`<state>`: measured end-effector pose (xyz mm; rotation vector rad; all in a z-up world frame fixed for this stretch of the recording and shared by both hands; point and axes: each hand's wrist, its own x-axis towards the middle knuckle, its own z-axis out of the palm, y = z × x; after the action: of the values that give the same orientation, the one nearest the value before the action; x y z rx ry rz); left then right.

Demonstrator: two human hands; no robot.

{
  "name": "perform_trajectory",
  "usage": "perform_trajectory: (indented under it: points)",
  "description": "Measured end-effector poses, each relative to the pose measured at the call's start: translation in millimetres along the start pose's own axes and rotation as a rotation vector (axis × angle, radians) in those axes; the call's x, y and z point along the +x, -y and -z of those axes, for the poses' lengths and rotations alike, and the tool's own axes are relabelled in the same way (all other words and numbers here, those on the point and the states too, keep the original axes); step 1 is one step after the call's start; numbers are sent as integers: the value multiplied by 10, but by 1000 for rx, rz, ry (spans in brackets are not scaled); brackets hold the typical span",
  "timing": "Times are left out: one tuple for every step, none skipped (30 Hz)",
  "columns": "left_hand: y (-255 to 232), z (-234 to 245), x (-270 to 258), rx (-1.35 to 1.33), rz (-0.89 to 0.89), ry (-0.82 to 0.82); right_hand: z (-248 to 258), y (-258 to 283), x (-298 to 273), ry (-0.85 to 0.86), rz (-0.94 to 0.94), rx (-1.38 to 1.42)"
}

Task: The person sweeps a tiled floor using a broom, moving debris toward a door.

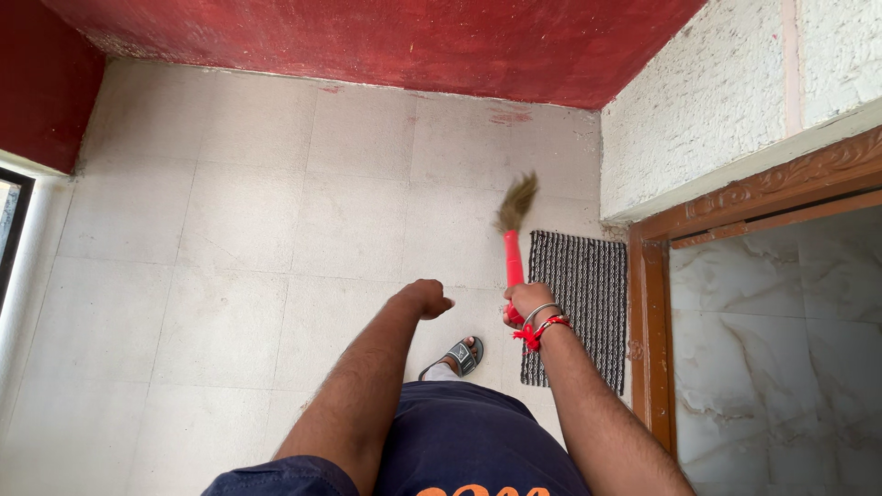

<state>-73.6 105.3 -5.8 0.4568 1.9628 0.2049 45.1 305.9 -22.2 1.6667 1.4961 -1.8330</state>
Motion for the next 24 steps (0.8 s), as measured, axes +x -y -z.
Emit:
perform_trajectory:
  points:
    - [-138, 7, 2, -149, 15, 40, -7, 25, 20, 26, 9, 28]
    - [-296, 15, -7, -297, 30, 81, -7, 46, 39, 51, 17, 58]
    - [-455, 22, -27, -437, 10, 91, 6, 65, 57, 75, 25, 88]
    - [-624, 32, -46, -573, -13, 101, 39, 98, 84, 93, 44, 109]
    - [-793, 36, -70, -650, -26, 132, 85, 145, 121, 111, 63, 130]
    - [-961, 29, -98, -725, -40, 166, 142, 174, 151, 127, 82, 154]
    - [-1128, 17, -123, -817, -61, 192, 182, 193, 180, 135, 137, 147]
    - [-1293, 4, -144, -908, -84, 218, 209, 220, 211, 140, 192, 140]
    - [-1427, 0, -164, -1000, -107, 245, 248, 243, 231, 144, 247, 133]
    - [-1528, -5, -192, -1052, -123, 225, 296, 255, 233, 110, 268, 157]
    - [-1616, 2, -221, -1104, -138, 205, 326, 278, 233, 75, 290, 180]
    - [-1696, 26, -251, -1158, -155, 182, 350, 304, 231, 42, 313, 202]
    - [-1768, 38, -292, -1167, -125, 167, 374, 306, 221, 34, 321, 217]
    - [-1833, 50, -330, -1177, -96, 148, 391, 314, 223, 30, 332, 232]
    - [-1883, 70, -348, -1188, -68, 128, 412, 321, 240, 25, 342, 246]
    - [-1913, 96, -334, -1166, -71, 147, 428, 333, 280, 14, 310, 281]
    - [-1932, 111, -289, -1145, -75, 167, 437, 346, 336, 2, 277, 315]
    - [-1943, 102, -220, -1121, -78, 188, 448, 344, 396, -11, 243, 351]
    - [-1955, 82, -124, -1117, -72, 222, 461, 345, 459, -30, 230, 326]
    - [-1975, 49, -15, -1113, -68, 257, 481, 344, 513, -50, 217, 302]
    - [-1988, 7, 94, -1109, -64, 292, 499, 339, 555, -71, 203, 278]
    - [-1997, -30, 196, -1118, -59, 294, 517, 350, 591, -71, 171, 253]
    - [-2001, -69, 275, -1126, -55, 295, 537, 357, 614, -72, 138, 229]
    - [-1987, -91, 328, -1134, -48, 296, 536, 360, 626, -71, 104, 204]
